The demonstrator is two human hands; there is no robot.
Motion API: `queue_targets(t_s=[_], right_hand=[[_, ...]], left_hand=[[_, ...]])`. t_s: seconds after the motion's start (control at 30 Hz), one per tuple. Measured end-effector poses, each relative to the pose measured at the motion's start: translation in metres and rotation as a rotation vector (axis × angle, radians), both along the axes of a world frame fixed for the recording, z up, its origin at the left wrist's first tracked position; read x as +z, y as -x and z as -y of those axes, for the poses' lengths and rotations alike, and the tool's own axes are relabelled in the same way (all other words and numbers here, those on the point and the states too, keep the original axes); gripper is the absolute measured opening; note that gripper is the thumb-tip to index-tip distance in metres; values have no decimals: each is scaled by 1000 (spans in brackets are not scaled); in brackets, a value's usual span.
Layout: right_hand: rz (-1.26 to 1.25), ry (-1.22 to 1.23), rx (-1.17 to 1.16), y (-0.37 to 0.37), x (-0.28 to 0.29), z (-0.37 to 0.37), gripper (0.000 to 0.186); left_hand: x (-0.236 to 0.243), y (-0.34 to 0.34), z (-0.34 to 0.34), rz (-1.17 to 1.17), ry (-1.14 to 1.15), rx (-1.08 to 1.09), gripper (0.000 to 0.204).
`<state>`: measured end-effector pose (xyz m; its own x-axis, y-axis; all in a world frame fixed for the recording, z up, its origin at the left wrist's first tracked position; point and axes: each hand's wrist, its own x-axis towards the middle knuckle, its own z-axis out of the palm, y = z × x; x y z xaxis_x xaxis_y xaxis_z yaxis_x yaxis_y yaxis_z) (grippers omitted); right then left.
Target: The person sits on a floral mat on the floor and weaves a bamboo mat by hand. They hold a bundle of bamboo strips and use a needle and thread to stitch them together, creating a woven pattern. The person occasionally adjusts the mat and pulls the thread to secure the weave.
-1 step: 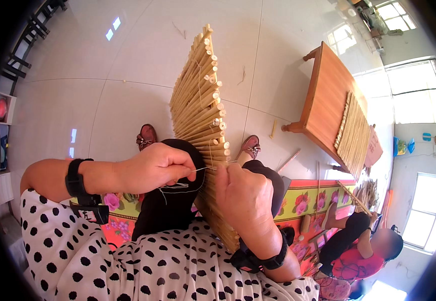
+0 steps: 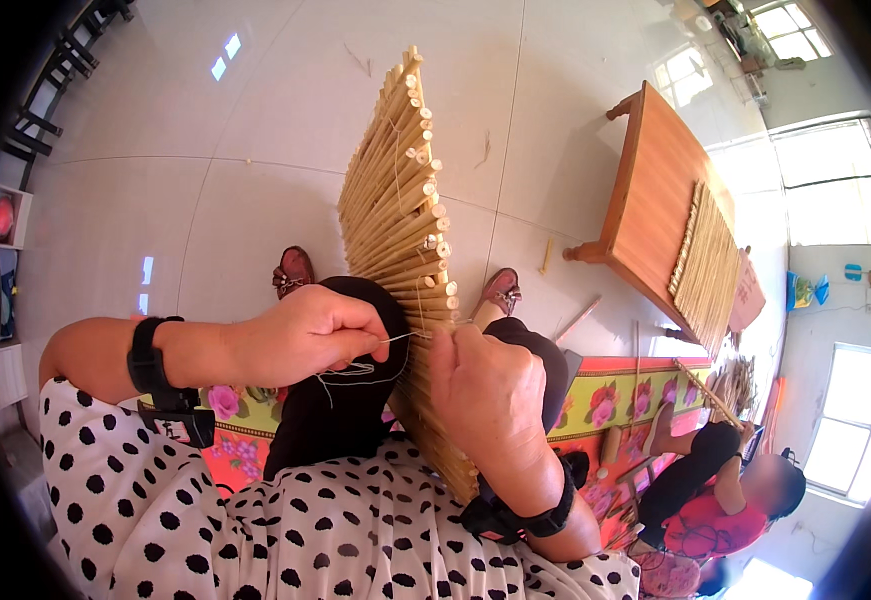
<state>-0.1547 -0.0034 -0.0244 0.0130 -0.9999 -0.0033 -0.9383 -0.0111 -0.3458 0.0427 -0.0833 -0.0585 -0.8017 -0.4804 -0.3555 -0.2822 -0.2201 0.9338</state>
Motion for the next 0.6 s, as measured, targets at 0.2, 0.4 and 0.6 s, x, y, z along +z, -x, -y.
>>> queue_targets(t_s=[0.2, 0.4, 0.6], right_hand=[[12, -1, -3, -1, 0, 3, 29], [83, -16, 3, 0, 2, 4, 29], [88, -3, -2, -3, 4, 2, 28]], left_hand=[[11, -8, 26, 71, 467, -68, 17], [9, 9, 37, 46, 616, 2, 25], [3, 29, 36, 57, 480, -272, 30]])
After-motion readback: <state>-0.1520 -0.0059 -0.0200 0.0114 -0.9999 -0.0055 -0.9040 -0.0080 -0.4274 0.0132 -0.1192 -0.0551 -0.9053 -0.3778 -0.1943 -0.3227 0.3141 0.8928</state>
